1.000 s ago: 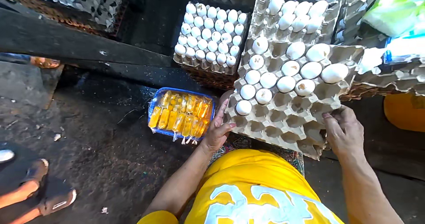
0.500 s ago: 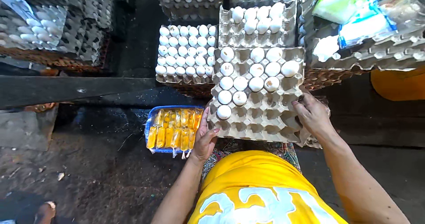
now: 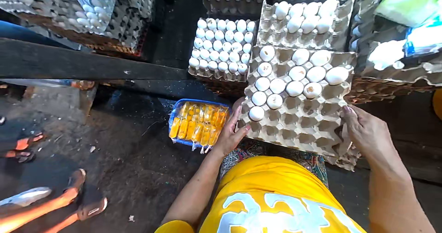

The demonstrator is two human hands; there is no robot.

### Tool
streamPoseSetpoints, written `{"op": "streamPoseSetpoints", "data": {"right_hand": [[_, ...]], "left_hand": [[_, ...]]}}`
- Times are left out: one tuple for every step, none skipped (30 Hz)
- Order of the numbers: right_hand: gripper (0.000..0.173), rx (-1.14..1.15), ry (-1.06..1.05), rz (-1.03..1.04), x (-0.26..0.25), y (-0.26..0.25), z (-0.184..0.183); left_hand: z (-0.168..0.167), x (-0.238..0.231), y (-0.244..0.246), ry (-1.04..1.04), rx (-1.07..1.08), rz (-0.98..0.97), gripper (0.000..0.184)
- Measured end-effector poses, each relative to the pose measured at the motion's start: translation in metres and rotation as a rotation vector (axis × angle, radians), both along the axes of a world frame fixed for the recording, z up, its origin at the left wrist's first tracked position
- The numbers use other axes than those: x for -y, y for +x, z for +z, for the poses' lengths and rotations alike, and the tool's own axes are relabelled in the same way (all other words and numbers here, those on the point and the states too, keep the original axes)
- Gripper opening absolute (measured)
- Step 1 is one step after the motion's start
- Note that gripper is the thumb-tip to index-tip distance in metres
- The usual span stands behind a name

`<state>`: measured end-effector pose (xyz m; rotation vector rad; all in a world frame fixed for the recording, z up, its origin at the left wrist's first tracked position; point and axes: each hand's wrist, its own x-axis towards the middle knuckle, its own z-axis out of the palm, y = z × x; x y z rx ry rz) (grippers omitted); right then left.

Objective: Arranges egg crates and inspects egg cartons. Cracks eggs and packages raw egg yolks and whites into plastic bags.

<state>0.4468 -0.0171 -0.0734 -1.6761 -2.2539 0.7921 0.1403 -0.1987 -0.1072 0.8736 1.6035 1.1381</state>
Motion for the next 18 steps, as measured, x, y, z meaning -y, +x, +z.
{"op": "streamPoseSetpoints", "data": {"right_hand": [[0.052, 0.016, 0.005, 0.012, 0.0, 0.003, -0.002], [0.049, 0.019, 0.007, 0.018, -0.001, 0.006, -0.004], [0.046, 0.006, -0.012, 0.013, -0.002, 0.008, -0.006], [0.043, -0.018, -0.038, -0.007, -0.003, 0.011, -0.007], [0.041, -0.054, -0.067, -0.043, -0.005, 0.013, -0.01], [0.038, -0.103, -0.097, -0.086, -0.007, 0.015, -0.014], [0.037, -0.159, -0.127, -0.13, -0.008, 0.016, -0.018], [0.036, -0.224, -0.147, -0.172, -0.009, 0.016, -0.021], [0.036, -0.286, -0.158, -0.212, -0.009, 0.015, -0.023], [0.036, -0.353, -0.157, -0.248, -0.009, 0.014, -0.027], [0.037, -0.425, -0.154, -0.283, -0.01, 0.013, -0.032], [0.038, -0.496, -0.165, -0.322, -0.01, 0.012, -0.036], [0.039, -0.568, -0.185, -0.366, -0.011, 0.011, -0.041], [0.039, -0.627, -0.207, -0.404, -0.011, 0.009, -0.045], [0.038, -0.672, -0.224, -0.438, -0.011, 0.006, -0.048], [0.037, -0.703, -0.242, -0.468, -0.01, 0.003, -0.05], [0.037, -0.718, -0.264, -0.485, -0.01, 0.0, -0.052], [0.036, -0.723, -0.289, -0.492, -0.01, -0.002, -0.053]], "left_hand": [[-0.002, 0.0, 0.0, 0.011, -0.026, -0.009, 0.079], [-0.003, 0.0, -0.001, 0.01, -0.061, -0.019, 0.078], [-0.004, 0.0, -0.001, -0.007, -0.105, -0.031, 0.077], [-0.005, -0.001, -0.002, -0.033, -0.153, -0.046, 0.076], [-0.005, -0.001, -0.004, -0.068, -0.198, -0.06, 0.075], [-0.005, -0.001, -0.005, -0.102, -0.237, -0.074, 0.074], [-0.005, -0.001, -0.006, -0.131, -0.276, -0.079, 0.073], [-0.004, -0.001, -0.006, -0.152, -0.318, -0.079, 0.071], [-0.003, 0.0, -0.006, -0.161, -0.349, -0.074, 0.07], [-0.003, 0.0, -0.006, -0.167, -0.369, -0.073, 0.069], [-0.004, 0.001, -0.007, -0.171, -0.379, -0.077, 0.069], [-0.005, 0.001, -0.007, -0.165, -0.376, -0.08, 0.07], [-0.007, 0.001, -0.007, -0.151, -0.355, -0.082, 0.07], [-0.009, 0.001, -0.008, -0.124, -0.303, -0.08, 0.071], [-0.01, 0.0, -0.008, -0.089, -0.223, -0.081, 0.072], [-0.01, -0.001, -0.009, -0.056, -0.134, -0.086, 0.073], [-0.011, -0.003, -0.009, -0.026, -0.056, -0.091, 0.074], [-0.011, -0.007, -0.01, -0.007, 0.006, -0.089, 0.074]]}}
